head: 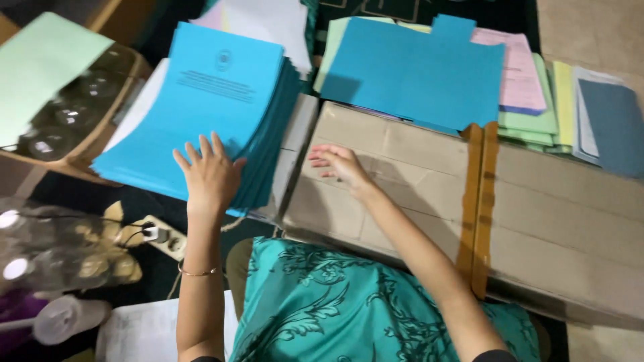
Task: Folding the internal flaps of blue cardstock folders and stacking them
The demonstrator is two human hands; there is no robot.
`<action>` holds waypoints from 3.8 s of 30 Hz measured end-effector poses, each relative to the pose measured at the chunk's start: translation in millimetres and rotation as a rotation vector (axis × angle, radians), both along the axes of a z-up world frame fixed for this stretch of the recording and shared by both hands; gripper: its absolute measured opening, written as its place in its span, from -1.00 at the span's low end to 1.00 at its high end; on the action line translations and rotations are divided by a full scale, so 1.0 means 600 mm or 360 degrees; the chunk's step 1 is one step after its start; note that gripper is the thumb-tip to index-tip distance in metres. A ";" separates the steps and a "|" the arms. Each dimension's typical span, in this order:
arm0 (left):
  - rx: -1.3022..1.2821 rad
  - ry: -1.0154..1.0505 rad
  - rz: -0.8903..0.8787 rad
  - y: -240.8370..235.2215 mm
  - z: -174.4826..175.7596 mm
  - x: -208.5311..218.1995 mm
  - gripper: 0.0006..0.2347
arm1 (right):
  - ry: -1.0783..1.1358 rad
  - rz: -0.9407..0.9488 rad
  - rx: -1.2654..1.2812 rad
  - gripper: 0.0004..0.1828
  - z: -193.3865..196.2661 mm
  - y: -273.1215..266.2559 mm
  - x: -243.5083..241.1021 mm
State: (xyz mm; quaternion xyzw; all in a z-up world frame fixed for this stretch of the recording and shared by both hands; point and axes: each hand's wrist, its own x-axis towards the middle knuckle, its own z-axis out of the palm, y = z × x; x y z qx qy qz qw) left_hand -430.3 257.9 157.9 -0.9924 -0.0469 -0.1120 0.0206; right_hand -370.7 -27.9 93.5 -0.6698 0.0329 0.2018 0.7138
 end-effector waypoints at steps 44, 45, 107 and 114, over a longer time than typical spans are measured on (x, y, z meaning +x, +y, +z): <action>-0.0562 0.1007 -0.1350 -0.673 -0.070 -0.303 -0.08 | -0.0073 -0.1190 0.0057 -0.34 -0.106 -0.494 -0.327; -0.0596 0.0937 -0.1396 -0.674 -0.081 -0.305 -0.21 | -0.0090 -0.1175 -0.0001 -0.33 -0.100 -0.495 -0.328; -0.0463 0.0358 -0.0732 -0.445 -0.110 -0.142 -0.24 | -0.0523 -0.0458 -0.2058 -0.01 -0.004 -0.394 -0.341; -0.0605 -0.0039 -0.1155 -0.571 -0.215 -0.012 -0.22 | -0.0519 -0.0407 -0.2107 0.00 -0.009 -0.400 -0.341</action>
